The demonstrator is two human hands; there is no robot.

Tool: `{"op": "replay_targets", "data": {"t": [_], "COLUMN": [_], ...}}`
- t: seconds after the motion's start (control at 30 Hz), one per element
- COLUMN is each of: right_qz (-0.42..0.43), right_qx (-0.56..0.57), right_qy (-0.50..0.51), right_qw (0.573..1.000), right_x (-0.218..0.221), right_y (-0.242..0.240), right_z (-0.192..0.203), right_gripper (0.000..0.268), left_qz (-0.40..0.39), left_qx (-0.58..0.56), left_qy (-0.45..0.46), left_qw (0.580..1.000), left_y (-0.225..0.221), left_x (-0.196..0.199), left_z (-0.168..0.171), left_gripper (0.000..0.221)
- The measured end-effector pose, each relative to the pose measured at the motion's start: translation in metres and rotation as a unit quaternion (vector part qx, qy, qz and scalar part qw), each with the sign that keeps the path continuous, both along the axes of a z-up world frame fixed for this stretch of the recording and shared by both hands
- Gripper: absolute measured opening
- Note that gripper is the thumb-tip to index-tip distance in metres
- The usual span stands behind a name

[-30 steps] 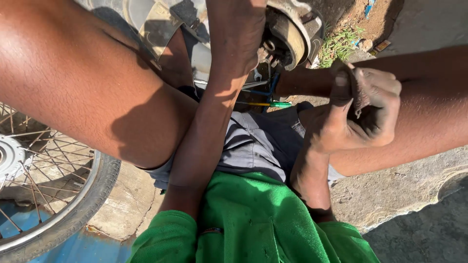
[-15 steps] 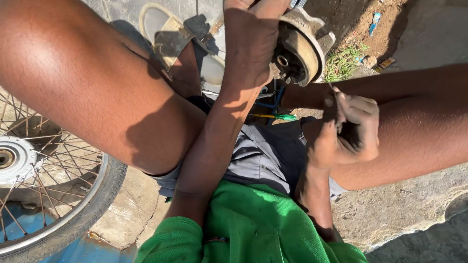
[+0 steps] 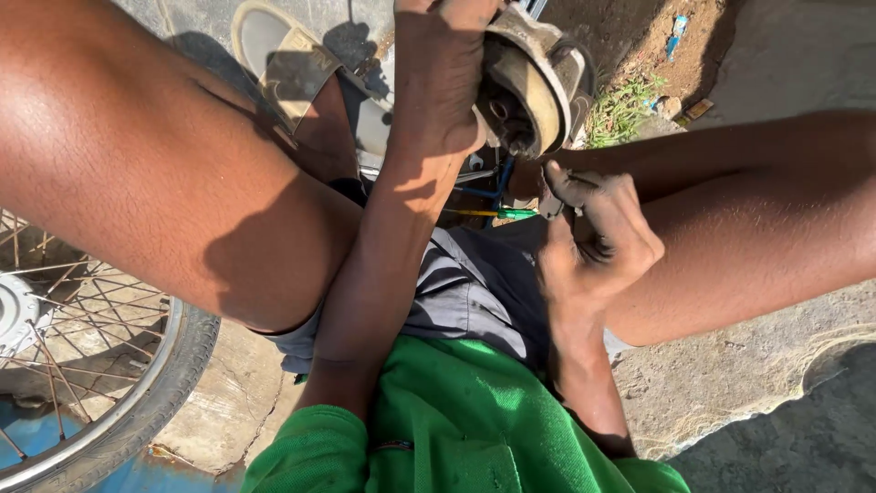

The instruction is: Repairing and cleaning a mechanical motorcycle component, possibly a brake assembly or stator part, using hands and basic tools.

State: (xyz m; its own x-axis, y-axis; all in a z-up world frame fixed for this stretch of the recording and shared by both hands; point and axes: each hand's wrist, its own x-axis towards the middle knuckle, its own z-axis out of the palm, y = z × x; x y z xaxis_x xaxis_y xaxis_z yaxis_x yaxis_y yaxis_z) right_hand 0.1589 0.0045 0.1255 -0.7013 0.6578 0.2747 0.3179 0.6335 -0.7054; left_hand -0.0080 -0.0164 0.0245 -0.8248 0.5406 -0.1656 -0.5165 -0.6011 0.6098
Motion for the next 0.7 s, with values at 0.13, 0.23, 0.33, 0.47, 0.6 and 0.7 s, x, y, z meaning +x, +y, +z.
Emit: {"op": "replay_targets", "data": {"t": [0.13,0.23,0.33,0.47,0.6,0.7], "right_qz": [-0.114,-0.133,-0.170,-0.125,-0.102,-0.091], "right_qx": [-0.136,-0.145,-0.255,-0.275,-0.285,-0.294], "right_qy": [0.139,0.113,0.195,0.260,0.269,0.297], "right_qw": [0.974,0.974,0.932,0.917,0.915,0.904], "right_x": [0.033,0.028,0.022,0.015,0.039,0.039], "right_y": [0.002,0.009,0.015,0.022,0.020,0.020], "right_z": [-0.034,-0.032,-0.018,0.006,0.003,0.000], "right_gripper": [0.011,0.016,0.014,0.014,0.013,0.012], "left_qz": [-0.052,-0.054,-0.111,-0.148,-0.153,-0.149], "left_qx": [0.028,0.041,-0.049,-0.095,-0.124,-0.109], "left_qy": [-0.072,-0.102,-0.207,-0.209,-0.160,-0.134], "left_qw": [0.996,0.993,0.971,0.962,0.967,0.974], "left_y": [-0.013,-0.006,-0.010,-0.013,-0.017,-0.018], "left_x": [-0.005,0.007,0.009,0.019,0.031,0.025], "left_z": [0.031,0.034,0.070,0.088,0.094,0.096], "left_gripper": [0.023,0.030,0.027,0.028,0.029,0.027]}}
